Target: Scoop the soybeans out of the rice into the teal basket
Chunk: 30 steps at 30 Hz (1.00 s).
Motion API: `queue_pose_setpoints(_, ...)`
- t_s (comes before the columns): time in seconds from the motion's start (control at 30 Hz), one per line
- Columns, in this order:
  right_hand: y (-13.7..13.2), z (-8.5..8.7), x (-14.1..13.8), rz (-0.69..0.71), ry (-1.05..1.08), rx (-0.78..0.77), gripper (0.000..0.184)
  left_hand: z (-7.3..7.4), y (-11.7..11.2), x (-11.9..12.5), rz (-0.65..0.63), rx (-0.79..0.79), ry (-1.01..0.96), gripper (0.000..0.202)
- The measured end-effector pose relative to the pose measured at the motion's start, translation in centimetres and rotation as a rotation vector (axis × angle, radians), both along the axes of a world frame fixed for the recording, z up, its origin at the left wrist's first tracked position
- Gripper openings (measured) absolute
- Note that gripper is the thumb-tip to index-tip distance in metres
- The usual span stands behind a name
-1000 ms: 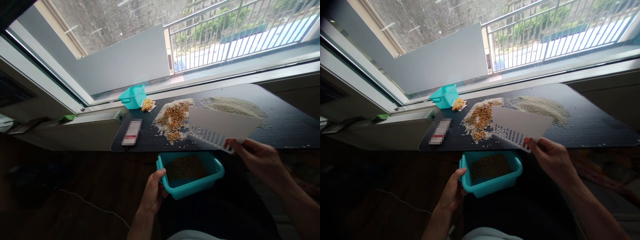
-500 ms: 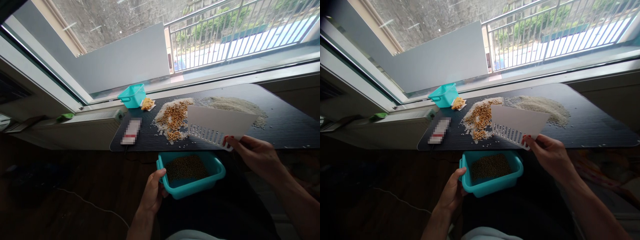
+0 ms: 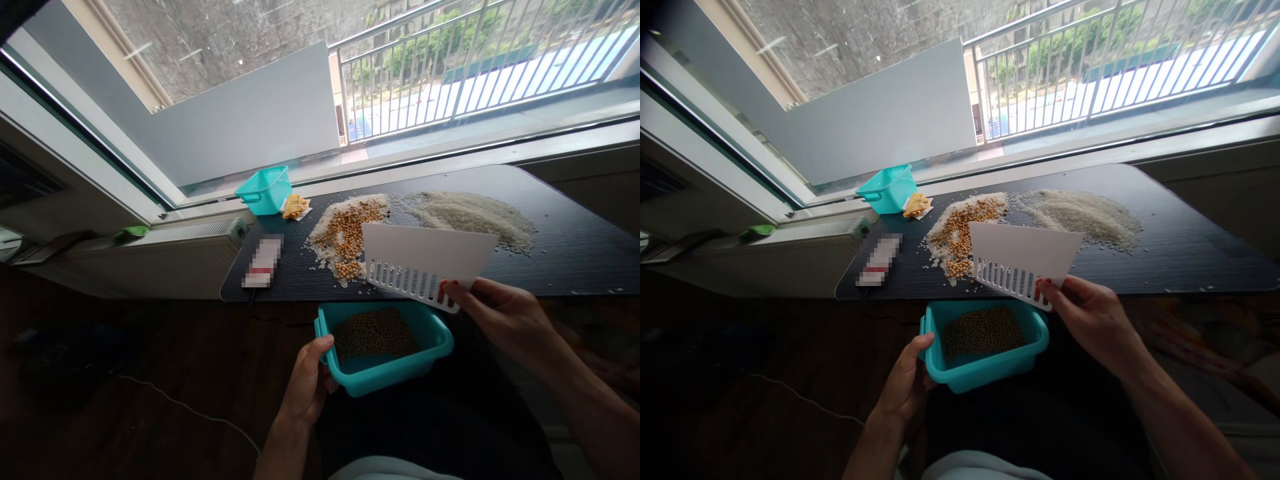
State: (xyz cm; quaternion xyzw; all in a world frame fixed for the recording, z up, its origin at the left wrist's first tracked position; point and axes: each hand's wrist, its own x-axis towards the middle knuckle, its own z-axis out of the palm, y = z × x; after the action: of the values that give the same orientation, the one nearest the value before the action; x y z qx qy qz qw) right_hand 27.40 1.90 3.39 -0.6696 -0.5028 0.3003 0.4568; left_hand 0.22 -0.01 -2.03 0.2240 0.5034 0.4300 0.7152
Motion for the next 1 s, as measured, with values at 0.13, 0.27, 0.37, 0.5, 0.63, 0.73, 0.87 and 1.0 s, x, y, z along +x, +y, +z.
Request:
queue_pose_setpoints(0.13, 0.1, 0.2, -0.6, 0.022, 0.044, 0.010, 0.032, 0.0, 0.1, 0.0, -0.005, 0.018, -0.004, 0.039)
queue_pose_setpoints(0.27, 0.6, -0.1, -1.3, 0.079, 0.040, 0.037, 0.030, -0.1, 0.2, -0.1, 0.005, 0.023, 0.017, 0.036)
queue_pose_setpoints(0.37, 0.8, -0.1, -1.9, 0.166, 0.027, 0.036, 0.030, 0.0, 0.2, -0.1, 0.008, 0.020, 0.008, 0.038)
queue_pose_setpoints(0.5, 1.0, 0.0, -2.7, 0.214, 0.021, 0.055, 0.032, 0.0, 0.3, -0.4, 0.018, 0.019, 0.004, 0.039)
queue_pose_setpoints(0.63, 1.8, 0.2, -3.9, 0.218, 0.050, 0.071, 0.031, -0.2, 0.5, -0.9, 0.039, 0.036, 0.026, 0.039)
queue_pose_setpoints(0.73, 2.3, 0.2, -4.9, 0.270, 0.091, 0.062, 0.032, -0.4, 0.5, -1.3, 0.060, 0.020, 0.031, 0.039)
queue_pose_setpoints(0.87, 2.1, 0.1, -5.0, 0.315, 0.100, 0.055, 0.034, -0.4, 0.5, -1.4, 0.075, 0.018, 0.032, 0.038)
queue_pose_setpoints(1.0, 0.8, -0.3, -2.9, 0.233, 0.045, 0.043, 0.034, -0.4, 0.4, -1.1, 0.077, 0.010, 0.023, 0.038)
